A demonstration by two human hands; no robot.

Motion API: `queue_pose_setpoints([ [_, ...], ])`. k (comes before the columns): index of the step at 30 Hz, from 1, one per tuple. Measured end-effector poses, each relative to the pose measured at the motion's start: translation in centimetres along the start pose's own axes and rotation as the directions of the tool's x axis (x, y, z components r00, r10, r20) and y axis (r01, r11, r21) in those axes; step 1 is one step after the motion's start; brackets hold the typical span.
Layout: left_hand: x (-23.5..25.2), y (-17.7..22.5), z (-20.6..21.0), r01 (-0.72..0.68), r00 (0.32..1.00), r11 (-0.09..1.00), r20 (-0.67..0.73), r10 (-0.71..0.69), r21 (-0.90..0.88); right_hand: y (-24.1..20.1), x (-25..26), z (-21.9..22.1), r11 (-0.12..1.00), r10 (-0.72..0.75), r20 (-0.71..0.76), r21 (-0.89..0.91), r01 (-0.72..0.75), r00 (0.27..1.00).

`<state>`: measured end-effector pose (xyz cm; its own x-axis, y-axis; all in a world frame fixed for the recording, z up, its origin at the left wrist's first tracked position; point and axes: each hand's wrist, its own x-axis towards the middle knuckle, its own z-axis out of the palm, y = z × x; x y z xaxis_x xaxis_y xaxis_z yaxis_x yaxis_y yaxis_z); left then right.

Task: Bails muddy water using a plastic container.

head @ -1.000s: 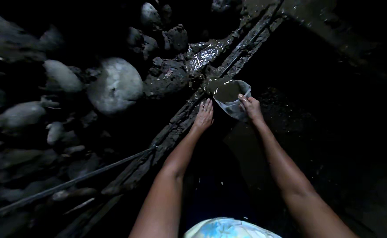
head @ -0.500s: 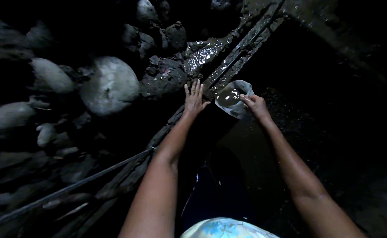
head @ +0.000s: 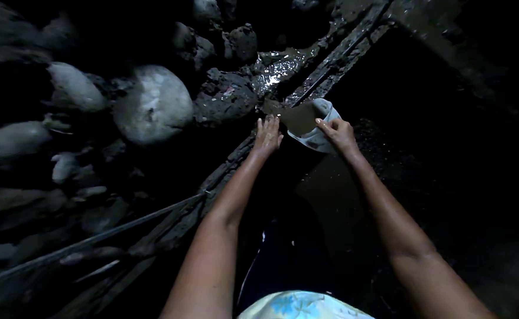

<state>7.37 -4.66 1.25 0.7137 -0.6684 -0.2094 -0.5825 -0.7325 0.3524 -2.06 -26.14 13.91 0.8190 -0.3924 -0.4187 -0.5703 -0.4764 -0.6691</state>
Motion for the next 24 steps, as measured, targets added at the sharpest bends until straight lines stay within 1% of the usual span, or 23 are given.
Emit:
queue_pose_setpoints([
  [2, -0.7, 0.1, 1.4, -0.14, 0.989, 0.988, -0.026, 0.142, 0.069, -0.5, -0.1, 0.0, 0.999, -0.028, 0.006, -0.017, 0.028, 1.0],
  [3, -0.5, 0.4, 1.8, -0.189, 0.982, 0.977, -0.007, 0.191, 0.1, -0.9, -0.2, 0.0, 0.999, -0.039, 0.009, -0.029, 0.039, 0.999],
  [5, 0.5, 1.7, 2.0, -0.201, 0.979, 0.972, 0.073, 0.193, 0.123, -1.7, -0.3, -0.3, 0.997, -0.05, 0.021, -0.064, 0.051, 0.999],
  [6, 0.8, 2.2, 1.8, -0.19, 0.98, 0.972, 0.086, 0.179, 0.139, -2.1, -0.4, -0.5, 0.995, -0.051, 0.028, -0.086, 0.054, 0.998],
  [9, 0.9, 3.1, 1.3, -0.14, 0.99, 0.976, 0.055, 0.132, 0.165, -2.6, -0.4, -1.2, 0.986, -0.053, 0.045, -0.154, 0.059, 0.998],
  [12, 0.1, 2.9, 2.3, -0.154, 0.987, 0.951, 0.082, 0.137, 0.268, -3.0, -0.5, -1.3, 0.979, -0.055, 0.041, -0.194, 0.062, 0.998],
  [15, -1.5, 1.5, 2.9, -0.174, 0.984, 0.95, 0.085, 0.157, 0.259, -4.3, -0.6, -0.8, 0.966, -0.063, 0.069, -0.245, 0.078, 0.996],
  [17, -2.8, 0.5, 3.3, -0.182, 0.983, 0.949, 0.057, 0.173, 0.259, -5.4, -0.7, -0.3, 0.95, -0.089, 0.075, -0.292, 0.107, 0.993],
  [20, -4.0, -0.4, 2.6, -0.211, 0.971, 0.941, -0.051, 0.232, 0.263, -6.8, -0.6, 0.6, 0.904, -0.149, 0.063, -0.395, 0.161, 0.987],
  [22, -3.4, -1.0, 1.6, -0.187, 0.973, 0.965, -0.102, 0.207, 0.182, -6.9, -0.3, 1.2, 0.856, -0.249, 0.001, -0.468, 0.221, 0.969],
  [23, -2.7, -1.1, 1.1, -0.157, 0.981, 0.981, -0.094, 0.168, 0.113, -6.6, -0.2, 1.4, 0.833, -0.304, -0.041, -0.496, 0.244, 0.952],
  [24, -1.7, -1.1, 0.4, -0.12, 0.991, 0.992, -0.051, 0.123, 0.047, -6.1, -0.1, 1.5, 0.824, -0.334, -0.081, -0.51, 0.249, 0.939],
])
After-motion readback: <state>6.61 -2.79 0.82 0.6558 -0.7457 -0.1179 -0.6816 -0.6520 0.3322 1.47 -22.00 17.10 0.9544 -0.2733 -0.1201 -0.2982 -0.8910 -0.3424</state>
